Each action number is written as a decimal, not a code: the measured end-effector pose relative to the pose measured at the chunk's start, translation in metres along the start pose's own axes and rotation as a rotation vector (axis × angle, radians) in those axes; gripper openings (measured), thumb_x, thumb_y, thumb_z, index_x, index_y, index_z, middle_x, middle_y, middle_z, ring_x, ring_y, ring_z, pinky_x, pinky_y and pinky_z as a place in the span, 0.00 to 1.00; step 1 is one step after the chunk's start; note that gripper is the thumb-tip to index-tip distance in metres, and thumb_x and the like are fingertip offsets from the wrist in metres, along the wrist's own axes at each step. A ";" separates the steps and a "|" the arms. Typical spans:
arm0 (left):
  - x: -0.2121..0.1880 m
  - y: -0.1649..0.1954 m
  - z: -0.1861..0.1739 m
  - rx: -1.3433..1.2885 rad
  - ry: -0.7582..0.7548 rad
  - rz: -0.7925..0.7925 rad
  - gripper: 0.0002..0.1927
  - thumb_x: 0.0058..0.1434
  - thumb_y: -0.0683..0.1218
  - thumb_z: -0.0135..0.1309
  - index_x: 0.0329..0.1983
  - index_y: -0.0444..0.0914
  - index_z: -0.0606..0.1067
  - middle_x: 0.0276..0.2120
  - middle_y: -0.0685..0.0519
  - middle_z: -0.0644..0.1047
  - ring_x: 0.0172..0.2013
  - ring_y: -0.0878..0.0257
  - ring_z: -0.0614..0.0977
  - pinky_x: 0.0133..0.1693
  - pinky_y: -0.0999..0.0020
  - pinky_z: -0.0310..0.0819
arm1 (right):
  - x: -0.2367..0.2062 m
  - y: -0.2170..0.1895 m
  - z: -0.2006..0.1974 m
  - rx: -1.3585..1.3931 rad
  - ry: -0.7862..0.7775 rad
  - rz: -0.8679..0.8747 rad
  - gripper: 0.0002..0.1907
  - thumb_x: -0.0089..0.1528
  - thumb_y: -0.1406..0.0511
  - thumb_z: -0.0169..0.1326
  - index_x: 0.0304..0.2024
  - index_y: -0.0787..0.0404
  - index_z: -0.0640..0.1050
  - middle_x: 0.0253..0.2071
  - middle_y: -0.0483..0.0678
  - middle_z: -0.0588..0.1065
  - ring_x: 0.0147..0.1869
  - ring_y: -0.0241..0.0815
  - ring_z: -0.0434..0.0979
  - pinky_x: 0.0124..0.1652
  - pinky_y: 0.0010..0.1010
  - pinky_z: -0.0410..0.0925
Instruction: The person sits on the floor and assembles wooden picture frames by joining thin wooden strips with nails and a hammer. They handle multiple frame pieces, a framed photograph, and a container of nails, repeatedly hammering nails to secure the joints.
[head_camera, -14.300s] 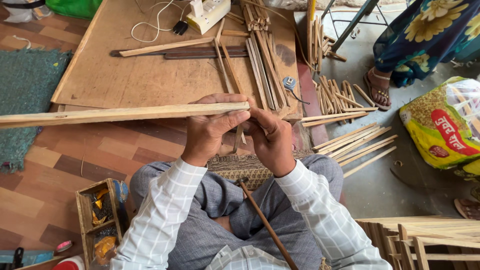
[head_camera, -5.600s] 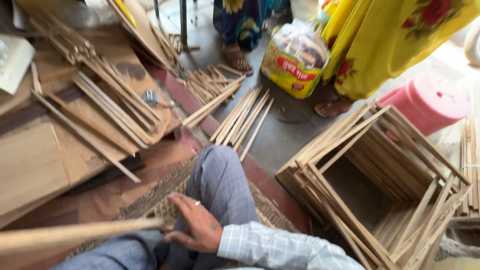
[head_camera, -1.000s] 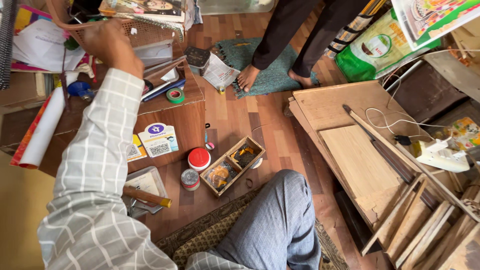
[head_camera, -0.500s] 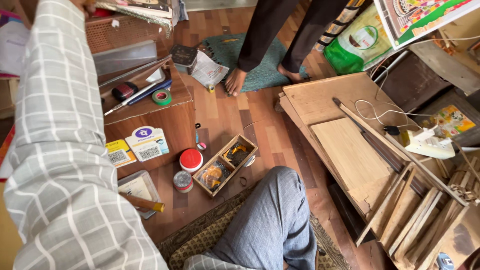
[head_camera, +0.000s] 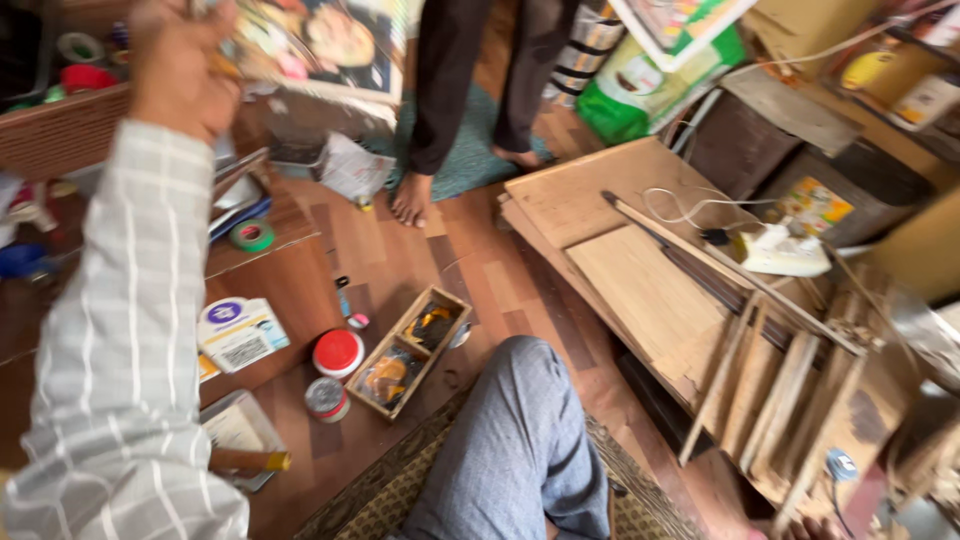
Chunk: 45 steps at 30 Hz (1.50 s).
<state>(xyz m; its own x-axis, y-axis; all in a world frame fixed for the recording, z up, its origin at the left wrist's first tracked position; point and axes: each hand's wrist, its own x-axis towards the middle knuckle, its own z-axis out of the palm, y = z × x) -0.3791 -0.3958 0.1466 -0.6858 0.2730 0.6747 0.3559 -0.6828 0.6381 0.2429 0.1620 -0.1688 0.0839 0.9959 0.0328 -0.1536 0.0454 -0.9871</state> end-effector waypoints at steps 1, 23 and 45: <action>-0.009 -0.015 0.017 -0.062 0.012 -0.006 0.12 0.75 0.33 0.55 0.60 0.29 0.72 0.54 0.43 0.79 0.52 0.52 0.84 0.59 0.53 0.80 | 0.000 -0.002 -0.002 0.002 -0.023 -0.017 0.16 0.74 0.63 0.56 0.57 0.71 0.75 0.45 0.56 0.78 0.41 0.47 0.81 0.38 0.36 0.74; -0.281 -0.252 0.425 -0.576 -0.350 -0.787 0.19 0.67 0.39 0.56 0.60 0.29 0.72 0.49 0.49 0.81 0.47 0.64 0.81 0.52 0.68 0.76 | -0.110 -0.092 0.041 0.387 -0.501 -0.120 0.23 0.70 0.65 0.53 0.65 0.70 0.71 0.60 0.52 0.76 0.62 0.41 0.74 0.62 0.33 0.65; -0.287 -0.297 0.424 -1.085 -0.343 -0.976 0.27 0.77 0.59 0.47 0.65 0.35 0.62 0.59 0.49 0.67 0.62 0.57 0.70 0.64 0.57 0.69 | -0.151 -0.102 0.016 -0.832 -0.020 -1.367 0.12 0.63 0.72 0.59 0.49 0.60 0.84 0.53 0.53 0.80 0.63 0.52 0.77 0.67 0.49 0.60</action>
<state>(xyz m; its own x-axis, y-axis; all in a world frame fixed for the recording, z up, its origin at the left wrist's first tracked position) -0.0191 0.0154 -0.0790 -0.1364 0.9418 0.3071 -0.8786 -0.2582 0.4017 0.2301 0.0086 -0.0704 -0.3118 0.2456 0.9179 0.5774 0.8162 -0.0223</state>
